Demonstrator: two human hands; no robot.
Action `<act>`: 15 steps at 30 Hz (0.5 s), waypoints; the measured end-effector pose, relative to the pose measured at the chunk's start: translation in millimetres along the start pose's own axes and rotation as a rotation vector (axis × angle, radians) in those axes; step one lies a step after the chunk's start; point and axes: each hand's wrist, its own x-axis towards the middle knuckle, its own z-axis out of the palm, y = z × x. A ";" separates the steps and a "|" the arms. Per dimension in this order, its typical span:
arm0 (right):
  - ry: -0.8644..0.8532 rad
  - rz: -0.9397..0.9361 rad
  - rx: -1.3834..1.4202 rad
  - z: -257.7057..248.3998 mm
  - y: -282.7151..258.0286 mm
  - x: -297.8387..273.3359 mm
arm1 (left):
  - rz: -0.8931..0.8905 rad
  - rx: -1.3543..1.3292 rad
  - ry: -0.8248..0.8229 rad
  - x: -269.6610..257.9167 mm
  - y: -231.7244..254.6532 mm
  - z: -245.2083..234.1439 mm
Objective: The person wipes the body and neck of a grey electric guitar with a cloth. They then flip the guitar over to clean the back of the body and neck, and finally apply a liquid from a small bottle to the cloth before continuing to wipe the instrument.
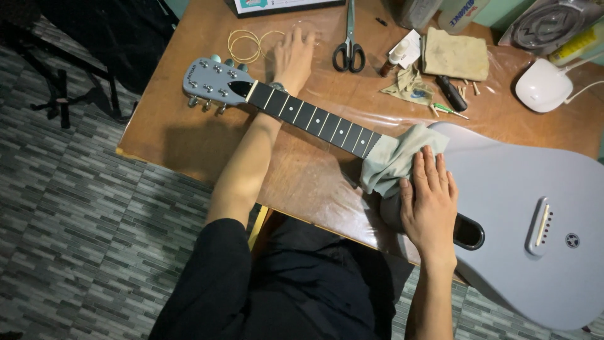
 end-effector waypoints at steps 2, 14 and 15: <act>-0.003 0.011 -0.007 0.1 -0.6 -0.5 | 0.012 0.006 -0.072 -1.2 4.3 -2.3; 0.067 0.005 -0.361 13.4 -23.5 11.2 | 0.078 0.003 0.018 -103.7 22.7 -44.9; 0.068 0.004 -0.356 23.2 -30.9 17.8 | 0.078 0.008 0.018 -142.8 33.9 -63.7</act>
